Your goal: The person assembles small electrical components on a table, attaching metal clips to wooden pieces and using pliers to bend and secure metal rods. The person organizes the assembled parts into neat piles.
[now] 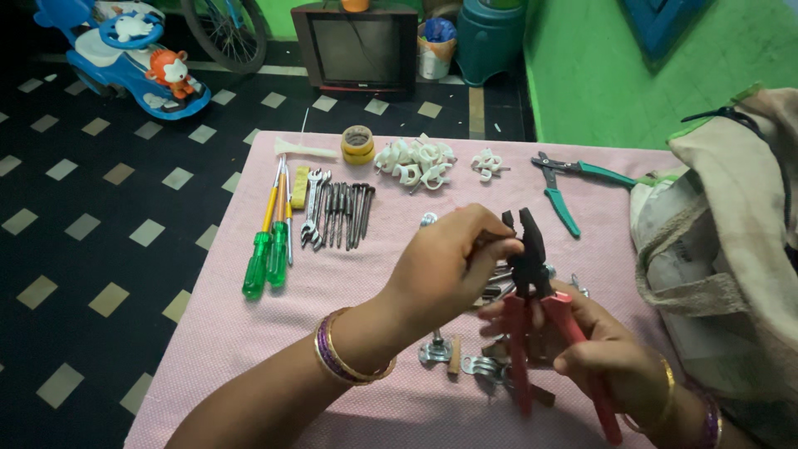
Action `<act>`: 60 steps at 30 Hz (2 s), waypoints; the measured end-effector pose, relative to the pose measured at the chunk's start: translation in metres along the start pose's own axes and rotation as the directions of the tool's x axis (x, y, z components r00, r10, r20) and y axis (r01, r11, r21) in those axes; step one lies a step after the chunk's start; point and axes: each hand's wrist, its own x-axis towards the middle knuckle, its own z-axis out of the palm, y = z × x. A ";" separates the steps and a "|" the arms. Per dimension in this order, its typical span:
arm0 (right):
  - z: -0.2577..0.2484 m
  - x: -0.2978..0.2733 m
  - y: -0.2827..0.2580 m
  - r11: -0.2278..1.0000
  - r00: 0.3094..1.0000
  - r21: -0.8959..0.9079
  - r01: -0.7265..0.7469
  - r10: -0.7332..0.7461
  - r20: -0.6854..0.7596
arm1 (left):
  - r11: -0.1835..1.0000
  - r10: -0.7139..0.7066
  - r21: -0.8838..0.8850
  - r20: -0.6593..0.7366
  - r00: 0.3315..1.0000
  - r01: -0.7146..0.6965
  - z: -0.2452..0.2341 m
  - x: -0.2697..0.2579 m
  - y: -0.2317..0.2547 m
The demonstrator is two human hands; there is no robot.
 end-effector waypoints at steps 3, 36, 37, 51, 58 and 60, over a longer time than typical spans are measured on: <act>0.006 0.002 -0.006 0.999 0.999 -0.014 0.051 -0.051 0.017 | 1.000 0.027 0.011 -0.063 0.998 -0.026 -0.006 0.001 -0.004; -0.040 0.005 0.024 0.982 0.954 -0.184 0.036 -0.088 -0.285 | 0.815 -0.124 -0.544 -0.500 0.857 -0.200 -0.138 0.038 -0.036; -0.045 0.005 0.024 0.986 0.957 -0.168 0.010 -0.058 -0.283 | 0.817 -0.134 -0.534 -0.545 0.828 -0.219 -0.153 0.038 -0.038; 0.017 0.054 0.011 0.810 0.907 -0.457 -0.368 0.202 -0.370 | 0.818 -0.203 -0.496 -0.722 0.662 -0.290 -0.264 0.018 -0.068; 0.133 0.139 -0.024 0.566 0.976 -0.804 -0.180 -0.002 -0.219 | 0.828 -0.226 -0.474 -0.772 0.595 -0.300 -0.293 0.010 -0.089; 0.163 0.168 -0.026 0.568 0.950 -0.779 -0.265 0.013 -0.313 | 0.850 -0.296 -0.486 -0.758 0.581 -0.201 -0.302 0.006 -0.100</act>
